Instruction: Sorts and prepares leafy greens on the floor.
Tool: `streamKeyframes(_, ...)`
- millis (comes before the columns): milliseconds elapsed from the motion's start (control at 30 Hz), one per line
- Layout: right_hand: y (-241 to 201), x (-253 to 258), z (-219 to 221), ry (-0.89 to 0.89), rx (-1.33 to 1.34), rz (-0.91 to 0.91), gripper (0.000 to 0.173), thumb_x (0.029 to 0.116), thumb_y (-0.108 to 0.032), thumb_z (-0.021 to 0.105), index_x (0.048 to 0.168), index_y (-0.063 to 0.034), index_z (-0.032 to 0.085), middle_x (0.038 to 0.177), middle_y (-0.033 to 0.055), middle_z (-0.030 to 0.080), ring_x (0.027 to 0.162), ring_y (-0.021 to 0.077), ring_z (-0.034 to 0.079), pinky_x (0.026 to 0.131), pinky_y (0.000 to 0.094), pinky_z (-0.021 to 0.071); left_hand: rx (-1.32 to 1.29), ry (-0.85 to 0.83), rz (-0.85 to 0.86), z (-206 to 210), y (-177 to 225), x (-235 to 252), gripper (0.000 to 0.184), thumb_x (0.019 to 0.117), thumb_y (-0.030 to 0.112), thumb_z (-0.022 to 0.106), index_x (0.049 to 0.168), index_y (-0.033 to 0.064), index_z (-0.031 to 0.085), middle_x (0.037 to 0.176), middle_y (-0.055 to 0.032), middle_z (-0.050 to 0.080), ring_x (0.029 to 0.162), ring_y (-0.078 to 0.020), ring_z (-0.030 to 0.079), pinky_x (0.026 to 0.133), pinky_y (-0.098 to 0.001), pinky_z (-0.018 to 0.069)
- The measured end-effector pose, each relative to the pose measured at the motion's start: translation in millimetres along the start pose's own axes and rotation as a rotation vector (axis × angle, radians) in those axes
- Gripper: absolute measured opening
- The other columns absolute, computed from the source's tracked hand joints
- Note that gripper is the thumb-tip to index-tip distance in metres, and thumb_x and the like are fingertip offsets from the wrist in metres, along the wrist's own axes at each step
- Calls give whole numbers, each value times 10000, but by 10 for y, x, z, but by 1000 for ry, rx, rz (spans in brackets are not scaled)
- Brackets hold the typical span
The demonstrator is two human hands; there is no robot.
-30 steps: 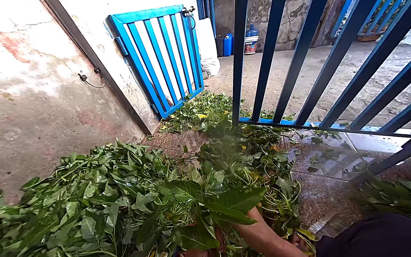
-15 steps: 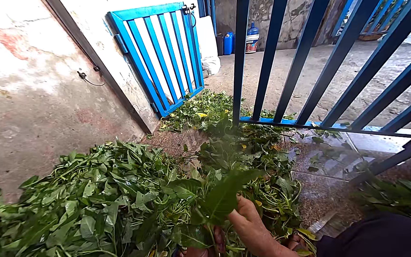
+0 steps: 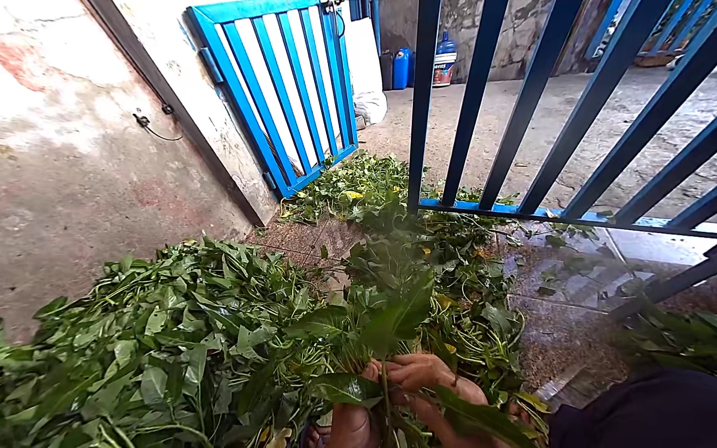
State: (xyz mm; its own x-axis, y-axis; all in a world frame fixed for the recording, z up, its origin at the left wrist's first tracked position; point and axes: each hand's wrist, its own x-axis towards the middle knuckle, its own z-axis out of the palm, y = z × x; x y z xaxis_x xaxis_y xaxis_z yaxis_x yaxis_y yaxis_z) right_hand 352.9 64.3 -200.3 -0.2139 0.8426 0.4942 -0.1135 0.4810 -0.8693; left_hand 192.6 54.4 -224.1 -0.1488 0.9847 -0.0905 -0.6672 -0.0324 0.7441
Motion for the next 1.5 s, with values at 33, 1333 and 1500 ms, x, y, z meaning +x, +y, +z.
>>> streamKeyframes(33,6,-42,-33,-6,-77,-36,67,972,-61,663,1027,-74,699,1114,92,751,1242,283,641,1106,470,507,-2,-25,-3,8,-10,16,176,1031,111,565,1079,-33,654,983,-185,742,920,-244,743,854,-395,616)
streamKeyframes(1333,-188,-82,-124,-21,-484,114,148,971,-149,710,1048,-33,758,977,83,752,883,124,723,819,296,618,274,-90,305,-272,-47,-356,299,876,71,744,1116,-91,669,1047,-42,750,1025,-19,680,954,-185,521)
streamKeyframes(1500,-204,-71,-83,23,-541,49,137,968,-156,715,1035,-46,763,986,87,759,897,129,729,821,293,619,251,221,-29,312,187,-371,279,864,-37,671,1133,-108,652,1055,-79,736,1018,-79,680,959,-215,508)
